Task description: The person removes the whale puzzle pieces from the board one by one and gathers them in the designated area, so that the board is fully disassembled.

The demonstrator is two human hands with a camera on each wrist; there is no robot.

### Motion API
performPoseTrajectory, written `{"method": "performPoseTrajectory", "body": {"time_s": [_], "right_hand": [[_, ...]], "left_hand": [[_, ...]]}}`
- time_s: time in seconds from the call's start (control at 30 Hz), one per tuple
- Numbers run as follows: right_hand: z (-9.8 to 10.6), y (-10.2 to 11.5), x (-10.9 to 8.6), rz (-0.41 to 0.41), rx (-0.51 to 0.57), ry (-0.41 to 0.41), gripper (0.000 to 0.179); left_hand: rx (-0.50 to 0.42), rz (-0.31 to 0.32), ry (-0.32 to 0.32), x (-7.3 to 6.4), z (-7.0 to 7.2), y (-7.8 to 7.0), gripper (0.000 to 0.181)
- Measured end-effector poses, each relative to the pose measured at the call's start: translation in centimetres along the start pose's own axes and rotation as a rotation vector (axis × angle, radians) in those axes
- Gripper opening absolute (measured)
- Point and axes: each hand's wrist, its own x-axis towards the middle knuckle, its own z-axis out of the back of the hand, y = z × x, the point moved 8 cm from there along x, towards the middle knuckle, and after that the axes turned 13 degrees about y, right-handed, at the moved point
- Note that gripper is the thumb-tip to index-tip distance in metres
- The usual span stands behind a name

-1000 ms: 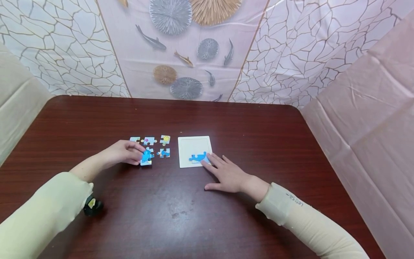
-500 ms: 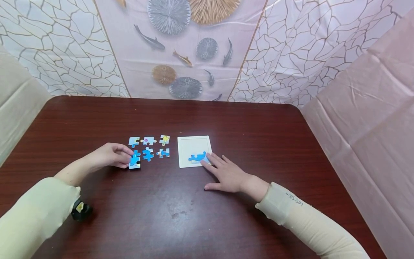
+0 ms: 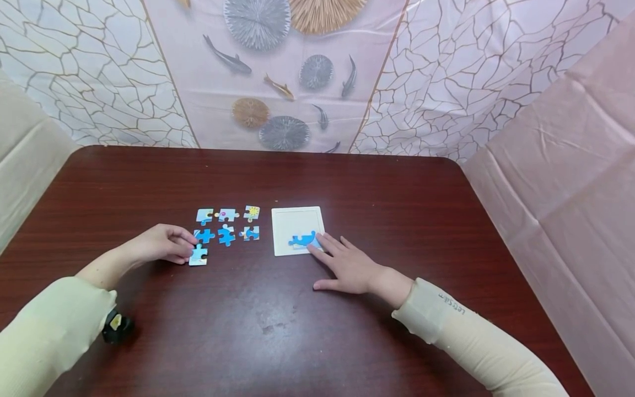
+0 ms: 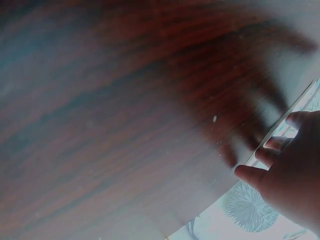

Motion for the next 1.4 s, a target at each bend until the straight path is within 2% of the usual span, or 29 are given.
{"method": "performPoseTrajectory", "body": {"time_s": [0.2,0.63,0.87,1.03,1.4], "right_hand": [[0.1,0.1,0.0,-0.002,-0.007,0.0,0.081],[0.2,0.2,-0.2,0.009,0.002,-0.007,0.08],[0.1,0.2,0.0,0.01,-0.009,-0.005,0.08],[0.1,0.1,-0.1,0.01,-0.002,-0.004,0.08],[-0.1,0.0,0.0,-0.002,-0.002,0.005,0.081]], "left_hand": [[0.057,0.011,-0.011,-0.1,0.0,-0.2,0.044],[0.096,0.02,-0.051,-0.7,-0.2,-0.9,0.043],[0.14,0.03,-0.079,-0.5,0.4,-1.0,0.043],[0.146,0.013,-0.088,0.3,0.2,-2.4,0.043],[0.074,-0.076,-0.025,3.6,-2.3,-6.1,0.041]]}}
